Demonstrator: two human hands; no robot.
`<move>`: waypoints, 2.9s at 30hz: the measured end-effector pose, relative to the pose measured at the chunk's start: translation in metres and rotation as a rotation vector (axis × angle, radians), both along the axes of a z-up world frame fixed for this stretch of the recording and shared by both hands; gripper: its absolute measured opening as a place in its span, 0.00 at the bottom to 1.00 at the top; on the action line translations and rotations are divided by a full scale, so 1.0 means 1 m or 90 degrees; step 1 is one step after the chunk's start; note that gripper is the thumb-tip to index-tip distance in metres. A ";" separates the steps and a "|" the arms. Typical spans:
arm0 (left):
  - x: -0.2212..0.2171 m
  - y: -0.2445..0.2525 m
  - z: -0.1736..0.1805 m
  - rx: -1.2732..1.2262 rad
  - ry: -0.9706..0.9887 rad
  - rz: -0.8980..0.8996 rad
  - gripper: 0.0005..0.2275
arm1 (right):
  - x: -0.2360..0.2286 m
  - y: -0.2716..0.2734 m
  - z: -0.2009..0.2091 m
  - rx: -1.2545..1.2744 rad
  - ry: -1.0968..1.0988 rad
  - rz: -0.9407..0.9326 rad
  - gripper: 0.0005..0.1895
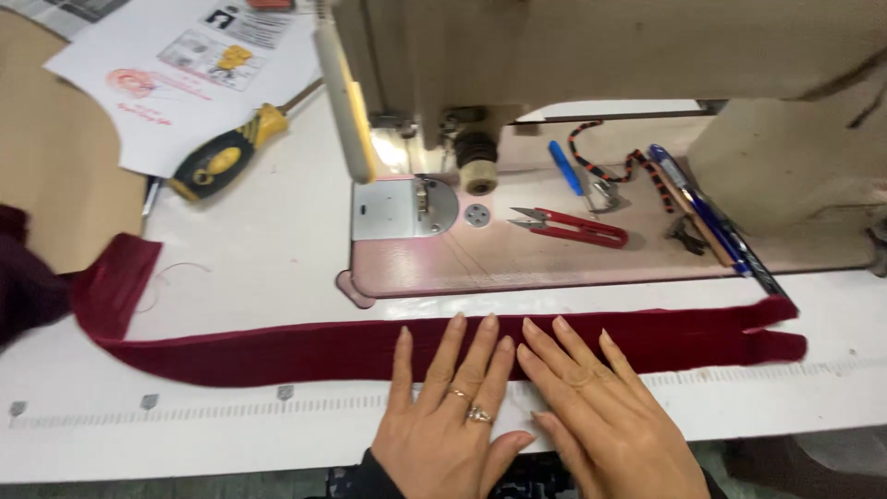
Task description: Sewing a zipper onto a fabric strip using an industrial sewing machine, including measuring with a ruler and adjusting the machine with a screwdriver
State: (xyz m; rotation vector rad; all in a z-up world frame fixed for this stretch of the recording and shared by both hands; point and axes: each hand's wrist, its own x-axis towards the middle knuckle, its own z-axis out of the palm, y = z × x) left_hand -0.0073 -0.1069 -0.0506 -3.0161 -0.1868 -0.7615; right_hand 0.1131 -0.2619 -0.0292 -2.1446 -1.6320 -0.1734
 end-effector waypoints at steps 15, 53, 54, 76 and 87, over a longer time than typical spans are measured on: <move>-0.014 0.190 0.041 -0.276 0.366 0.050 0.11 | 0.049 0.048 0.027 -0.016 0.073 -0.042 0.27; 0.086 0.219 0.061 -0.804 0.384 -0.193 0.18 | 0.100 0.131 0.038 -0.023 0.720 -0.063 0.22; 0.085 0.222 0.055 -0.804 0.384 -0.192 0.18 | 0.100 0.131 0.039 -0.023 0.721 -0.063 0.22; 0.077 0.231 0.047 -0.787 0.357 -0.203 0.18 | 0.102 0.128 0.041 -0.067 0.706 -0.072 0.21; 0.077 0.232 0.047 -0.795 0.367 -0.171 0.17 | 0.107 0.121 0.035 -0.065 0.659 -0.037 0.25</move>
